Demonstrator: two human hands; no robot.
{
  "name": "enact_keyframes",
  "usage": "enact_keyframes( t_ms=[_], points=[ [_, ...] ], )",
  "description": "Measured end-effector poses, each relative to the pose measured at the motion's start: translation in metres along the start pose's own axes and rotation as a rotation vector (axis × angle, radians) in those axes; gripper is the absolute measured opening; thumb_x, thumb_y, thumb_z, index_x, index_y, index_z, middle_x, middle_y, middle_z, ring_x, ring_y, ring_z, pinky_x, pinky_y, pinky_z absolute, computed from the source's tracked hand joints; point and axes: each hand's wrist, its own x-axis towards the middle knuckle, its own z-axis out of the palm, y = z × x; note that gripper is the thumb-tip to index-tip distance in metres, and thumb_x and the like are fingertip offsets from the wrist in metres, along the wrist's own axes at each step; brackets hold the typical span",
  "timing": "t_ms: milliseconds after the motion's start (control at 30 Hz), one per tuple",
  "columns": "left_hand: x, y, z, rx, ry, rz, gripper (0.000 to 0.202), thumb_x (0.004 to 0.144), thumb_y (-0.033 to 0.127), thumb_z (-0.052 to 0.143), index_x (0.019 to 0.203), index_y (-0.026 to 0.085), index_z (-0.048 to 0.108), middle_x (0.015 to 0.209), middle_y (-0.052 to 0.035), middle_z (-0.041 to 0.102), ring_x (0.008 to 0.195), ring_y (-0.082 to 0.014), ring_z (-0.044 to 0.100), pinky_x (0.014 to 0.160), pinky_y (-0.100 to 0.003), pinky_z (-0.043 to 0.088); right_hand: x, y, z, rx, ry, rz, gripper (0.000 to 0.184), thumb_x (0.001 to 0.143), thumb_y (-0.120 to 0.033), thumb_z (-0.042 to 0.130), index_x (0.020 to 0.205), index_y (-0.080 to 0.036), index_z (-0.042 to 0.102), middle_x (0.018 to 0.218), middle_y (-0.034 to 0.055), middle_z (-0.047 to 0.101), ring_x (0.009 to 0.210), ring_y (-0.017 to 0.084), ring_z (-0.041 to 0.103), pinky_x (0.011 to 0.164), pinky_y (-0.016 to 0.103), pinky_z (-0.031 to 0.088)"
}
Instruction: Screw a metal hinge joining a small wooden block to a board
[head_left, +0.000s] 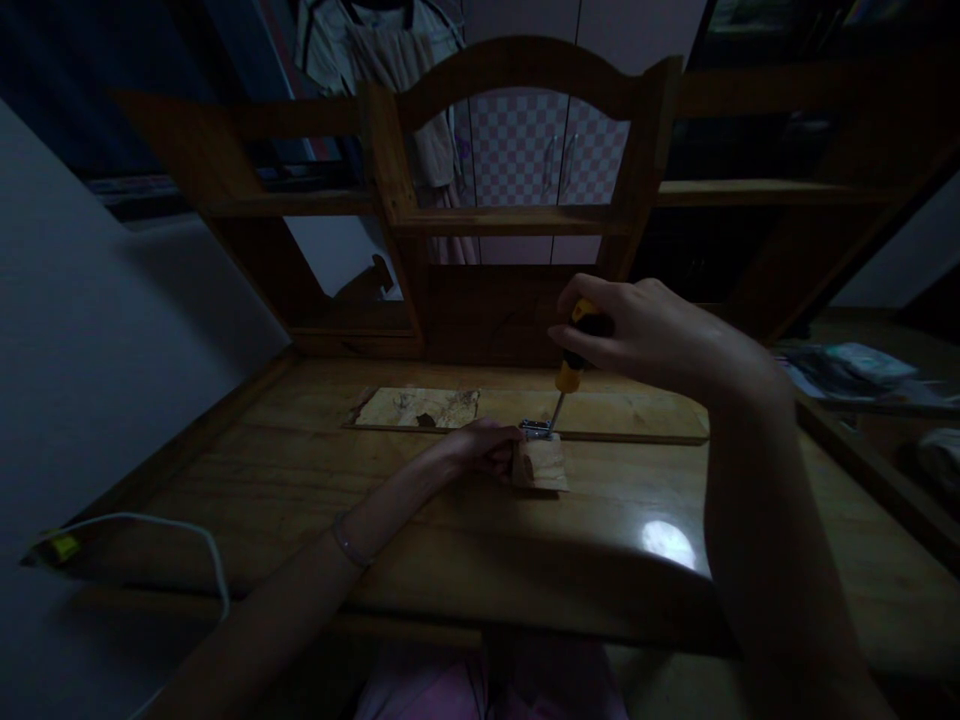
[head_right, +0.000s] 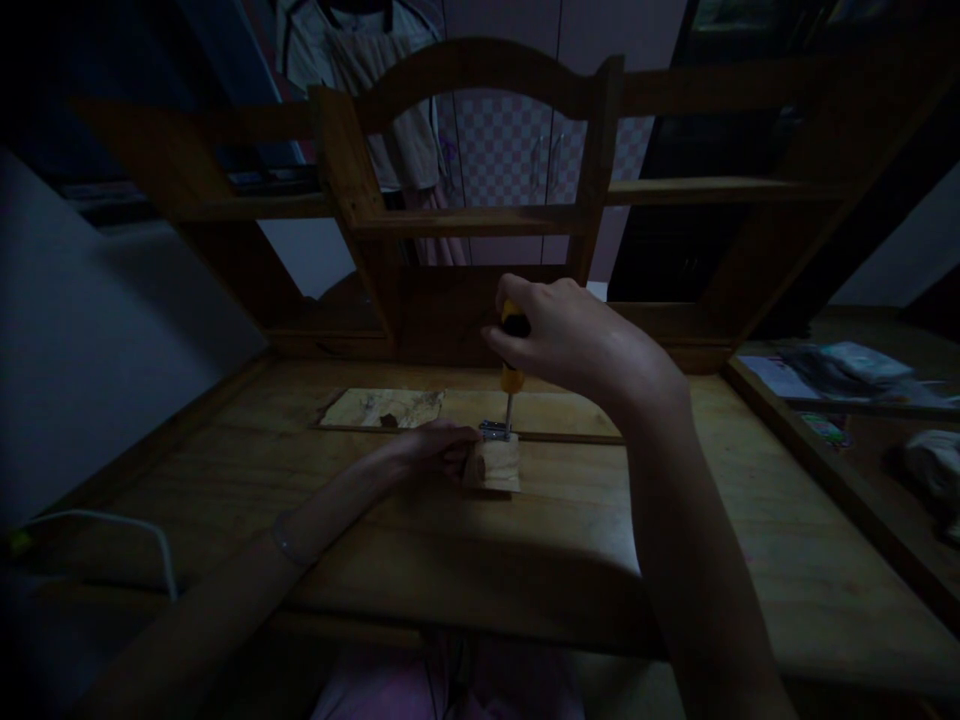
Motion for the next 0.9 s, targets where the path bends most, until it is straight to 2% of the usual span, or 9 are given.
enact_keyframes(
  t_ms=[300,400,600,767,900],
  points=[
    [0.002,0.0,-0.003,-0.006,-0.018,0.005,0.046,0.079,0.044,0.072,0.054,0.018,0.044,0.043,0.0059,0.04,0.039,-0.0106,0.045,0.049,-0.029,0.049,-0.003,-0.003,0.0,0.074,0.004,-0.092,0.025,0.089,-0.036,0.055,0.11,-0.022,0.06,0.106,0.0085,0.068,0.101,0.028,0.063,0.082,0.037,0.047],
    [0.003,-0.001,-0.003,-0.008,-0.025,0.006,0.044,0.08,0.044,0.072,0.056,0.018,0.046,0.043,0.0062,0.04,0.038,-0.0109,0.045,0.048,-0.029,0.049,-0.002,-0.002,0.001,0.072,0.005,-0.099,0.024,0.09,-0.034,0.054,0.11,-0.022,0.059,0.103,0.008,0.069,0.098,0.027,0.064,0.082,0.037,0.047],
    [-0.003,0.003,0.003,-0.007,0.011,0.005,0.044,0.088,0.037,0.064,0.053,0.019,0.043,0.043,0.0061,0.038,0.037,-0.0103,0.043,0.047,-0.027,0.047,-0.001,-0.002,0.002,0.048,0.01,-0.081,0.024,0.093,-0.039,0.052,0.106,-0.023,0.064,0.089,0.0049,0.07,0.082,0.023,0.066,0.069,0.033,0.044],
    [-0.008,0.006,0.006,0.02,0.035,0.015,0.045,0.089,0.036,0.063,0.052,0.018,0.044,0.044,0.0053,0.039,0.037,-0.0106,0.045,0.048,-0.027,0.047,-0.002,-0.005,-0.001,0.067,-0.013,-0.061,0.031,0.09,-0.04,0.055,0.113,-0.022,0.062,0.097,0.0066,0.071,0.086,0.025,0.065,0.074,0.035,0.046],
    [-0.004,0.003,0.002,0.006,0.016,0.004,0.043,0.086,0.04,0.067,0.056,0.018,0.045,0.045,0.0059,0.04,0.038,-0.0107,0.044,0.049,-0.029,0.048,-0.003,-0.004,-0.001,0.065,-0.001,-0.077,0.033,0.087,-0.036,0.056,0.116,-0.021,0.06,0.105,0.0092,0.069,0.097,0.028,0.064,0.08,0.037,0.047]
  ],
)
